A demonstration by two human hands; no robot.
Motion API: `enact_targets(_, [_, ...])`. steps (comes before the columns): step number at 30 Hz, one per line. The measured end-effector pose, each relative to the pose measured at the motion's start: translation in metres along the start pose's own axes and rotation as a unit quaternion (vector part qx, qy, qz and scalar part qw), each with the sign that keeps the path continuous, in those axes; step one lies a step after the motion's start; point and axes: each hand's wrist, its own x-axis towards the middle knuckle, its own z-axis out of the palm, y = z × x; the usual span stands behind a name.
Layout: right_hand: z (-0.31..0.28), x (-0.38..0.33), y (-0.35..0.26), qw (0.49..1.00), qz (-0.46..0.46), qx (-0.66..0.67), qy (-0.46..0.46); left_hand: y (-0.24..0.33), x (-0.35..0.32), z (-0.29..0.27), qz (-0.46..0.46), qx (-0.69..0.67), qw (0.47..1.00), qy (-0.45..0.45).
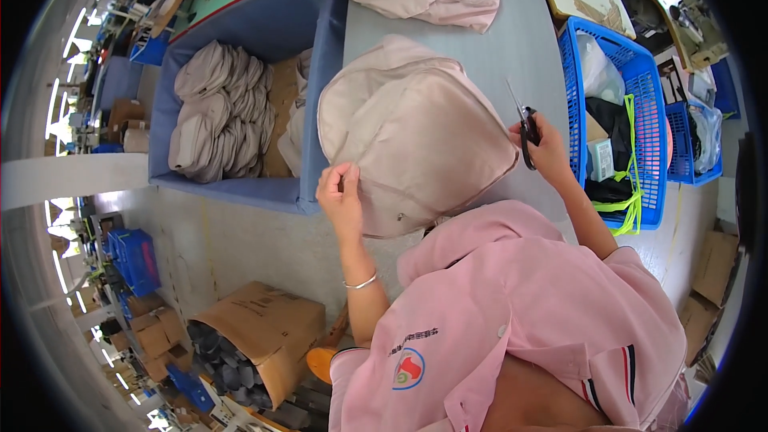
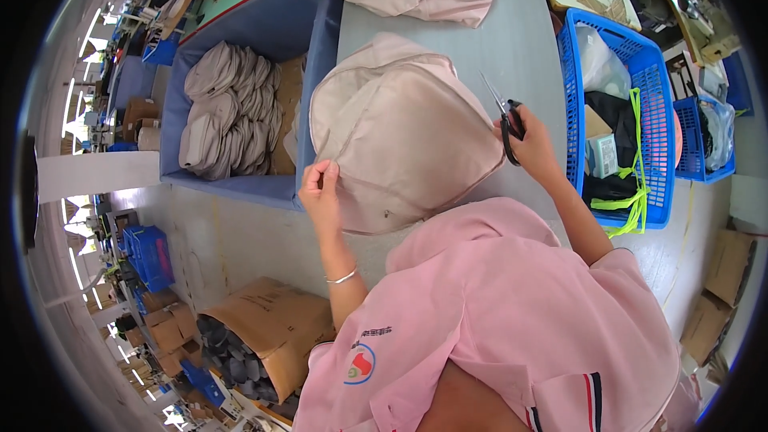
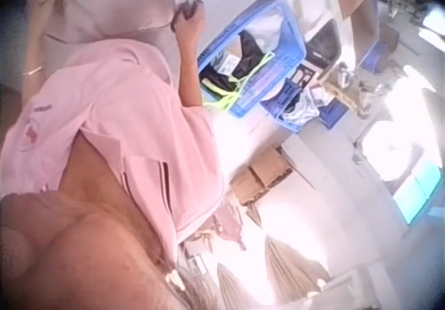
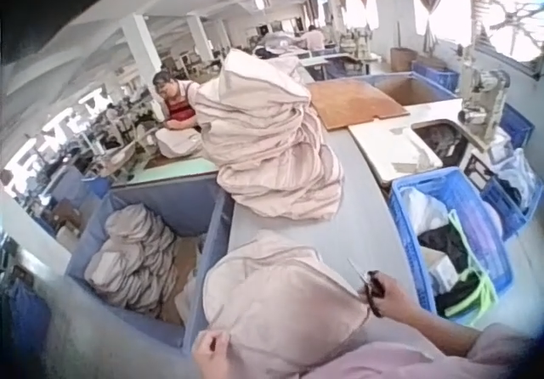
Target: Trimming excess fabric and thread from backpack components using industrial scissors.
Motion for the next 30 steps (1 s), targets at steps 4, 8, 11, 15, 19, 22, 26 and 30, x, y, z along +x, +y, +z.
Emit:
enact_targets(4, [-0.024,-0.008,-0.079,0.991,-0.120,-0.024,0.063,0.064,0.011,-0.008,0.094,0.063,0.991,-0.069])
enact_targets(8, [-0.041,-0.006,-0.139,0.954,-0.297,-0.010,-0.027,0.126,0.027,-0.003,0.211,0.098,0.957,-0.174])
enact_targets(11, [-0.031,-0.011,-0.159,0.938,-0.320,-0.094,-0.095,0.163,0.032,0.008,0.281,0.081,0.926,-0.239])
enact_targets(15, [-0.025,0.006,-0.144,0.959,-0.272,-0.002,-0.079,0.162,0.040,0.028,0.288,0.062,0.901,-0.319])
enact_targets(19, [-0.019,0.021,-0.116,0.964,-0.049,0.111,-0.236,0.143,0.042,0.046,0.237,0.077,0.890,-0.382])
enact_targets(22, [-0.012,0.024,-0.096,0.954,0.015,0.155,-0.257,0.130,0.034,0.059,0.250,0.085,0.894,-0.362])
enact_targets(26, [-0.029,0.028,-0.100,0.972,-0.074,0.044,-0.220,0.114,0.039,0.062,0.186,0.057,0.912,-0.362])
enact_targets(30, [-0.074,0.031,-0.097,0.928,-0.284,-0.178,-0.160,0.101,0.045,0.060,0.151,0.018,0.919,-0.364])
